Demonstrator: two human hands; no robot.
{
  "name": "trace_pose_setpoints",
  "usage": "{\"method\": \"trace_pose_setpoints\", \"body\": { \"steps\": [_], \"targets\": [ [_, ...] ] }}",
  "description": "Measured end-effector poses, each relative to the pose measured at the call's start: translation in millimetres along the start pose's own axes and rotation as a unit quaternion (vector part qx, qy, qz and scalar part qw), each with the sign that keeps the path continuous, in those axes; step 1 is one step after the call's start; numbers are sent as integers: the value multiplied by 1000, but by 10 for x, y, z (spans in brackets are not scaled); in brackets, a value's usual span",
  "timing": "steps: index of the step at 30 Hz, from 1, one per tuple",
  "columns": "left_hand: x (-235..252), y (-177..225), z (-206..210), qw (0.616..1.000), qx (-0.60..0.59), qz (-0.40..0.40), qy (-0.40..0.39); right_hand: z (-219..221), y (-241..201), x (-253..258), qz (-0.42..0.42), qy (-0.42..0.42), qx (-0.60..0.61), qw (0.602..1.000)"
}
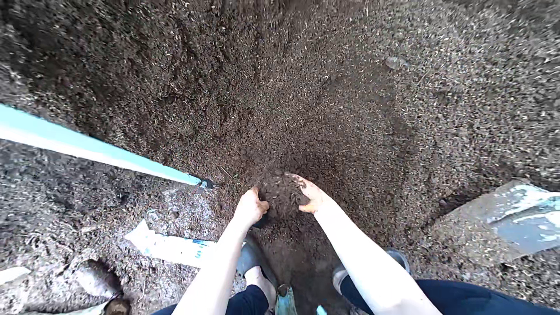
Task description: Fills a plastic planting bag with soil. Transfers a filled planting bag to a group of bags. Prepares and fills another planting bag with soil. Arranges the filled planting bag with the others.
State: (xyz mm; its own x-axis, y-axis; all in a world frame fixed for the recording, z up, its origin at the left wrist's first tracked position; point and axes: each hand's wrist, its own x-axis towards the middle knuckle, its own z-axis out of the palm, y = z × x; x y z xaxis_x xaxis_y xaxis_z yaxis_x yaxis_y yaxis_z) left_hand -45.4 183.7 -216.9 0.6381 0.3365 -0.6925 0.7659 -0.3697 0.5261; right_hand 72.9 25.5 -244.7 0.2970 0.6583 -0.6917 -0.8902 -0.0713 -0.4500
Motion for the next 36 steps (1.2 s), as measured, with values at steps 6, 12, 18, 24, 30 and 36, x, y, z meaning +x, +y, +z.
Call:
{"method": "trace_pose_setpoints", "body": {
  "steps": [6,12,18,24,30,36],
  "targets": [
    [-335,-355,102,996,-22,52,67,537,-75,-296,20,11,-298,954],
    [-459,-705,-17,995,3,52,86,642,172,-131,-50,118,-599,790],
    [-472,-878,-75,996,-58,48,56,904,515,-1,-37,63,-787,613],
    [-874,-945,-95,975,-120,93,165,985,626,-266,-155,127,-752,627],
    [-658,-987,-160,981,-85,70,161,1006,595,-52,-130,95,-778,607],
    [-522,-1061,-13,984,-29,77,158,320,948,126,-59,150,-421,893]
  ]
}}
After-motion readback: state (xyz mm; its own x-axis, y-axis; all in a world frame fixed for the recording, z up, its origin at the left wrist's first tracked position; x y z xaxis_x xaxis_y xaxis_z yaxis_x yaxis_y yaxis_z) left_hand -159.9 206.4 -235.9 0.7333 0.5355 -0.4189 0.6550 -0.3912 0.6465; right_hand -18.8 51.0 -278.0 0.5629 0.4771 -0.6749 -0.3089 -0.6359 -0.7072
